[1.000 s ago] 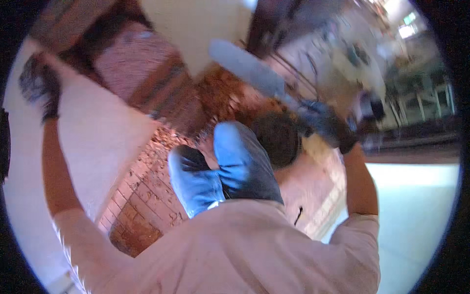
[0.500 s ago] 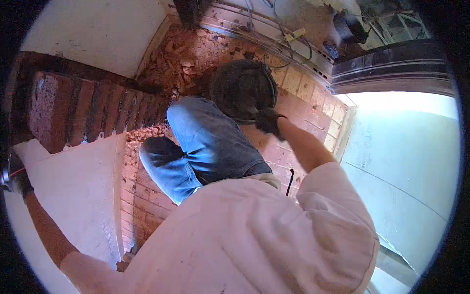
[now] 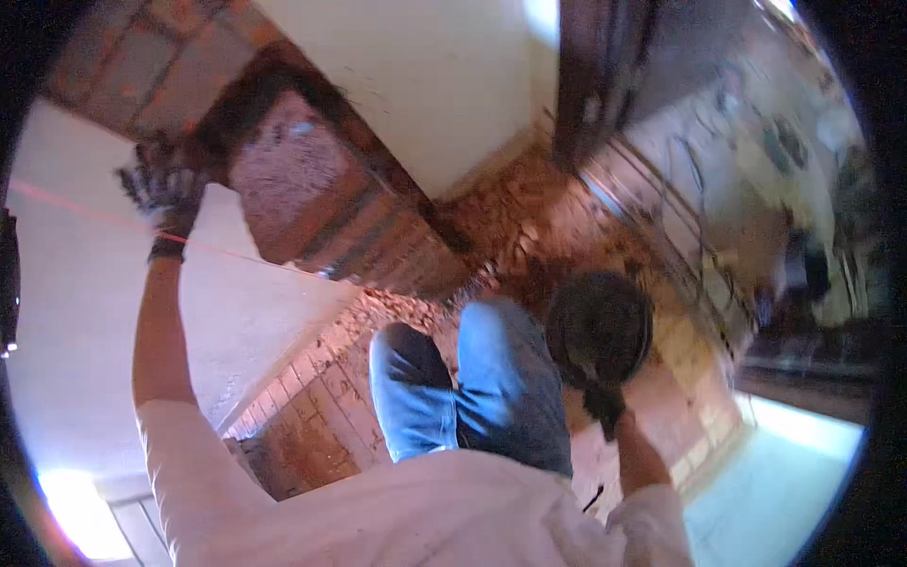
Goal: Laying bricks with mortar to build a small wall section.
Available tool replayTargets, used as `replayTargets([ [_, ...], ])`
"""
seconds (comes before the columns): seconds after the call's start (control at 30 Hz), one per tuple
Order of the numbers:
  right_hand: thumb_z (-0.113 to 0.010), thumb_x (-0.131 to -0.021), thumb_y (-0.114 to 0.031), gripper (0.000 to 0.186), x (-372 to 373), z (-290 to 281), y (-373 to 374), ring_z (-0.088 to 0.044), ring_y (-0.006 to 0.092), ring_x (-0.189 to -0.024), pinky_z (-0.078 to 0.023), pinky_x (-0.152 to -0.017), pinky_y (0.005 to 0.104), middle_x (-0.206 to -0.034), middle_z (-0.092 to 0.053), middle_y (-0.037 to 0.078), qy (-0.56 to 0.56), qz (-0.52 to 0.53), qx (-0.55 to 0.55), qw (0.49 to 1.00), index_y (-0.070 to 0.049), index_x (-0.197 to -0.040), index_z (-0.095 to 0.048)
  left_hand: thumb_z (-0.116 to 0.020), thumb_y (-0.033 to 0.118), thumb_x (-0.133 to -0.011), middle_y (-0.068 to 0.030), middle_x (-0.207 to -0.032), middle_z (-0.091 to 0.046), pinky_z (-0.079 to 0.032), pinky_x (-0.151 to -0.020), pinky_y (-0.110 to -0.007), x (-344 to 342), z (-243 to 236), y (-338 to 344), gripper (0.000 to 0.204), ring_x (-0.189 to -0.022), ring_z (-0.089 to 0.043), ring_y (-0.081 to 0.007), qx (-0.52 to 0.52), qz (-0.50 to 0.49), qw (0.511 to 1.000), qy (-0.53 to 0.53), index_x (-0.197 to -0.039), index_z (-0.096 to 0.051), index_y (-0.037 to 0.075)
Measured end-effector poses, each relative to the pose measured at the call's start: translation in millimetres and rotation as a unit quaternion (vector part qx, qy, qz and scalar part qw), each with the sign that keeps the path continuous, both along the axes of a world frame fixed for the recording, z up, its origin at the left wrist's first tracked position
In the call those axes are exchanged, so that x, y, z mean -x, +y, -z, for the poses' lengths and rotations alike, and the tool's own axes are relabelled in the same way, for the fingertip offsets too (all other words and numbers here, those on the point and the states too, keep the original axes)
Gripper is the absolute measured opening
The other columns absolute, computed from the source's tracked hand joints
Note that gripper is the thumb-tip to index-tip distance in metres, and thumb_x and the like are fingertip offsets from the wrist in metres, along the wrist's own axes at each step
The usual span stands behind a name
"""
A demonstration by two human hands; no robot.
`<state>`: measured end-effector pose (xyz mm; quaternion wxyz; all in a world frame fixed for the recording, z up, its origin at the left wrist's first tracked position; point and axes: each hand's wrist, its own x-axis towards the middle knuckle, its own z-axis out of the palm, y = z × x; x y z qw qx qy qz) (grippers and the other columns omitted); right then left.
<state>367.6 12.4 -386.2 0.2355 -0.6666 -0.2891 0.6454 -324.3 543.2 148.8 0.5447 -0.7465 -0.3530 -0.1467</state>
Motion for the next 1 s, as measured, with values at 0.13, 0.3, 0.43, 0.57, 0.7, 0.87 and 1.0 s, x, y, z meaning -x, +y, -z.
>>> replayTargets([
  [0.13, -0.047, -0.089, -0.044, 0.042, 93.0, -77.6, 49.7, -0.057, 0.0215, -0.049, -0.045, -0.040, 0.0406, -0.066, -0.060, 0.009, 0.170, 0.163, 0.205, 0.950, -0.005, -0.082, -0.058, -0.062, 0.048, -0.080, -0.0098, -0.149, -0.030, -0.002, -0.111, -0.061, -1.3, -49.3, -49.8, 0.071, -0.141, -0.017, -0.0330, 0.024, -0.078, 0.997, -0.009, -0.139, -0.040, 0.015],
  [0.3, -0.054, -0.089, -0.023, 0.020, 88.1, -185.8, 69.6, -0.055, 0.0203, -0.042, -0.041, -0.035, 0.0292, -0.060, -0.058, 0.010, -0.001, 0.153, 0.055, 0.987, -0.004, -0.082, -0.057, -0.066, 0.037, -0.081, -0.0110, -0.144, -0.037, -0.012, -0.111, -0.058, 3.6, -49.0, -51.1, 0.065, -0.136, -0.028, -0.0347, 0.043, -0.069, 0.996, -0.041, -0.136, -0.043, 0.012],
  [0.43, -0.054, -0.090, -0.031, 0.023, 82.0, -267.4, 123.6, -0.052, 0.0177, -0.040, -0.040, -0.033, 0.0300, -0.055, -0.053, 0.006, -0.026, 0.130, -0.023, 0.991, -0.010, -0.080, -0.057, -0.061, 0.020, -0.085, -0.0083, -0.138, -0.046, -0.026, -0.109, -0.052, 23.0, -81.0, -53.4, 0.048, -0.131, -0.039, -0.0297, -0.053, 0.016, 0.996, -0.072, -0.130, -0.048, 0.011],
  [0.57, -0.061, -0.087, -0.019, 0.011, 42.7, -311.1, 196.5, -0.047, 0.0122, -0.042, -0.038, -0.038, 0.0277, -0.055, -0.049, 0.000, 0.049, 0.135, -0.232, 0.962, -0.008, -0.090, -0.058, -0.063, 0.027, -0.085, -0.0069, -0.137, -0.048, -0.030, -0.107, -0.047, 53.5, -126.6, -55.6, 0.050, -0.128, -0.042, -0.0266, -0.187, 0.032, 0.970, -0.153, -0.131, -0.049, 0.012],
  [0.7, -0.059, -0.089, -0.022, 0.015, 177.7, -543.7, 297.6, -0.049, 0.0106, -0.044, -0.042, -0.042, 0.0283, -0.060, -0.053, 0.002, -0.174, -0.014, -0.279, 0.944, -0.007, -0.090, -0.060, -0.064, 0.028, -0.085, -0.0047, -0.135, -0.050, -0.032, -0.106, -0.045, 58.1, -130.0, -73.6, 0.046, -0.124, -0.047, -0.0264, -0.196, -0.020, 0.967, -0.159, -0.128, -0.053, 0.016],
  [0.87, -0.055, -0.088, -0.021, 0.018, 275.6, -607.8, 410.2, -0.063, 0.0194, -0.066, -0.051, -0.058, 0.0332, -0.074, -0.064, 0.010, -0.505, -0.233, -0.543, 0.630, -0.008, -0.097, -0.063, -0.061, 0.024, -0.087, -0.0051, -0.136, -0.048, -0.032, -0.107, -0.045, 62.6, -129.7, -77.9, 0.046, -0.126, -0.045, -0.0262, -0.175, -0.008, 0.971, -0.162, -0.131, -0.051, 0.015],
  [1.0, -0.048, -0.090, -0.020, 0.025, 294.3, -614.0, 446.4, -0.065, 0.0207, -0.076, -0.054, -0.064, 0.0344, -0.082, -0.065, 0.011, -0.696, -0.308, -0.555, 0.337, -0.014, -0.109, -0.063, -0.060, 0.024, -0.086, -0.0056, -0.134, -0.051, -0.031, -0.107, -0.045, 65.5, -128.9, -75.2, 0.043, -0.125, -0.045, -0.0256, -0.180, 0.014, 0.966, -0.184, -0.128, -0.053, 0.016],
])
